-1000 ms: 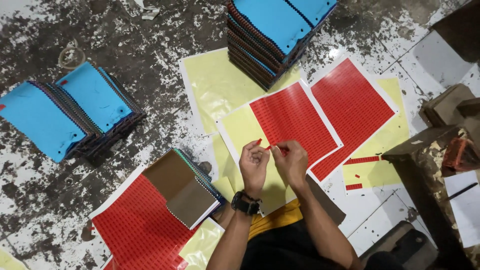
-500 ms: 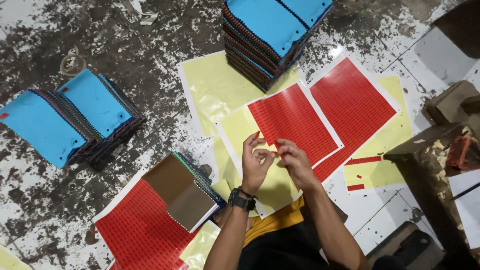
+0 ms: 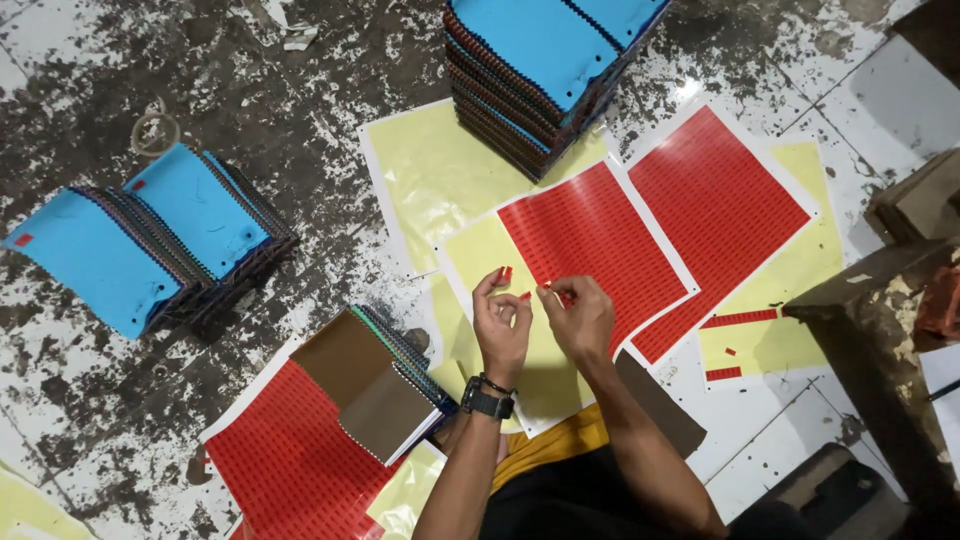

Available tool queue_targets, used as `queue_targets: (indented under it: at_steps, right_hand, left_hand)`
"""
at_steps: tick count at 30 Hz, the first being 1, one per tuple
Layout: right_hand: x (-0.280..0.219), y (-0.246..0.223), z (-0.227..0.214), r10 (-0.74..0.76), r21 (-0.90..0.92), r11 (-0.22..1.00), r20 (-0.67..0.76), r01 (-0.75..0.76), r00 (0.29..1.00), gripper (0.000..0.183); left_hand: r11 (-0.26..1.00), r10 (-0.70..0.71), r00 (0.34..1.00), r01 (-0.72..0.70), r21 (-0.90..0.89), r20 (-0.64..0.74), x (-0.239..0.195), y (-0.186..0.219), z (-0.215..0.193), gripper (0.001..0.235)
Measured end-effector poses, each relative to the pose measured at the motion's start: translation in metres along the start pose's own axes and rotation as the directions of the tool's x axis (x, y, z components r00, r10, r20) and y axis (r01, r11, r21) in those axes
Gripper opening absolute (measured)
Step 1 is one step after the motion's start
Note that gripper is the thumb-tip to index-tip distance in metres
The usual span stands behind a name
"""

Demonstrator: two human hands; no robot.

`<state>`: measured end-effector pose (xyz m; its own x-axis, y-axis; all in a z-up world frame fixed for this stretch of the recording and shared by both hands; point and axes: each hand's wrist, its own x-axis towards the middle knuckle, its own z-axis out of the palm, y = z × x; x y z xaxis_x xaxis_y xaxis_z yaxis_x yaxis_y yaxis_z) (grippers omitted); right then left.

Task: The person is assembling color sample swatches by peeling individual colored stickers from a large sheet and carefully adhering them to a sample card.

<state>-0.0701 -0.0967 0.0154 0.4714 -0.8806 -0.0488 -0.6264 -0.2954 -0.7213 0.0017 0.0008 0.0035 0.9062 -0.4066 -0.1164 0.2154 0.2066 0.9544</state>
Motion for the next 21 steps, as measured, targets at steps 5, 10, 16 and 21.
queue_targets:
  at_steps: [5,10,16,21]
  right_hand:
    - [0.000,0.020,-0.005,0.096,0.377,0.910,0.213,-0.172,0.972,0.021]
    - [-0.005,-0.026,-0.034,0.104,0.609,0.727,0.359,-0.317,0.928,0.024]
    - [0.016,-0.014,-0.014,0.042,-0.018,0.999,0.184,-0.039,0.982,0.039]
    - [0.015,-0.006,0.001,-0.013,-0.144,0.989,0.121,0.030,0.993,0.020]
  left_hand:
    - [1.000,0.000,0.999,0.002,-0.027,0.054,0.000,0.015,0.007,0.080]
    - [0.988,-0.079,0.993,0.090,-0.123,0.092,0.003,0.017,0.016,0.085]
    - [0.999,0.031,0.998,-0.029,0.035,-0.055,0.011,0.008,0.003,0.078]
    - [0.999,0.029,0.997,-0.027,0.024,-0.077,0.013,-0.001,-0.005,0.079]
